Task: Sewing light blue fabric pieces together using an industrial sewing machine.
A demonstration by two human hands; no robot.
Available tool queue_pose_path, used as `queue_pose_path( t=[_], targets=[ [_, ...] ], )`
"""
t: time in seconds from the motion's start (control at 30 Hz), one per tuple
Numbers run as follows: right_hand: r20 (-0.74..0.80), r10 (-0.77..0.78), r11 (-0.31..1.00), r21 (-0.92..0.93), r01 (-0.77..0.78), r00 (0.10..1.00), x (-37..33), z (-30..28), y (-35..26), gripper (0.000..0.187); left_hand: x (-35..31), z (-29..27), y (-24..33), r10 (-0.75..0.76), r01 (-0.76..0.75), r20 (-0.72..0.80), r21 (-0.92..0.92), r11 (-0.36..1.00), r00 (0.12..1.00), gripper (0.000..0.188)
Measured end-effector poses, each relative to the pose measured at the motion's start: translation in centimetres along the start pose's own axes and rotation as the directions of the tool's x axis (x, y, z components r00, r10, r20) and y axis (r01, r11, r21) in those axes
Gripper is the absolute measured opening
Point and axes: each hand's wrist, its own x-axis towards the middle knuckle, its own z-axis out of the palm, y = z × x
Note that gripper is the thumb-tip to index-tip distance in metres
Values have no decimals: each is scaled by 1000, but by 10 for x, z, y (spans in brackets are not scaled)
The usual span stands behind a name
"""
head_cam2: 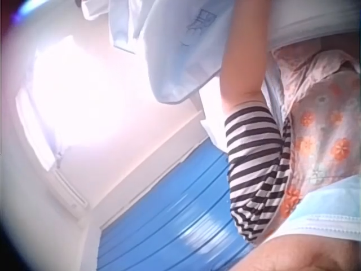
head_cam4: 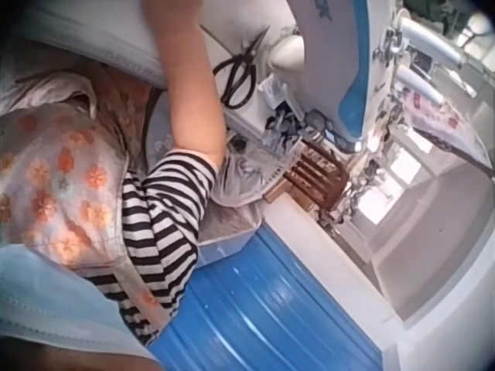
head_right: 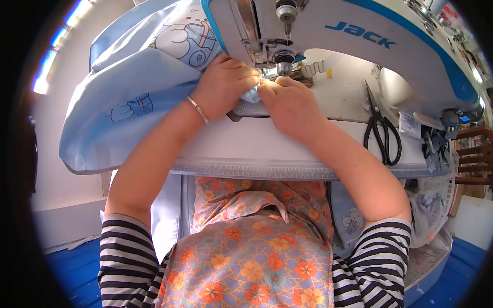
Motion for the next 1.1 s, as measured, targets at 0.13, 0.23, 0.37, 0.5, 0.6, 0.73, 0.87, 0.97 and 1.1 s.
queue_pose_path(
  t=[0.13, 0.23, 0.37, 0.5, 0.6, 0.73, 0.87, 0.97, 1.1],
  targets=[
    [-40, 9, 1000, 5, -8, 999, 0, 4, 0, 25, -1, 1, -2, -5, 6, 19, -5, 1000, 1000, 15],
    [-64, 35, 999, 7, -34, 997, -1, 6, -1, 24, -1, 2, 0, -4, 3, 8, 27, 1000, 1000, 16],
    [-89, 62, 998, 15, -61, 994, -2, 8, -4, 20, 2, 2, 5, -22, 18, 65, 66, 998, 998, 21],
    [-104, 67, 998, 12, -67, 992, -1, 9, -8, 18, 3, -6, 13, -46, 38, 79, 103, 994, 996, 18],
    [-119, 76, 997, 38, -72, 990, -1, 7, -8, 15, 1, -23, 21, -104, 86, 150, 126, 988, 983, 19],
    [-166, 48, 997, 64, -38, 985, 3, 5, -8, 17, -2, -57, 48, -94, 82, 154, 80, 993, 984, 24],
    [-296, 95, 958, 285, -7, 950, 21, 10, -20, 26, -23, -88, 109, -168, 177, 63, -215, 960, 984, 32],
    [-95, 339, 874, 400, -276, 936, 41, 16, -35, 30, -56, -94, 135, -498, 711, 521, -611, 349, 693, 35],
    [287, 544, 119, 904, -411, 788, 36, 1, -32, 33, -83, -61, 110, -725, 252, 568, -823, -510, 389, 38]
  ],
)
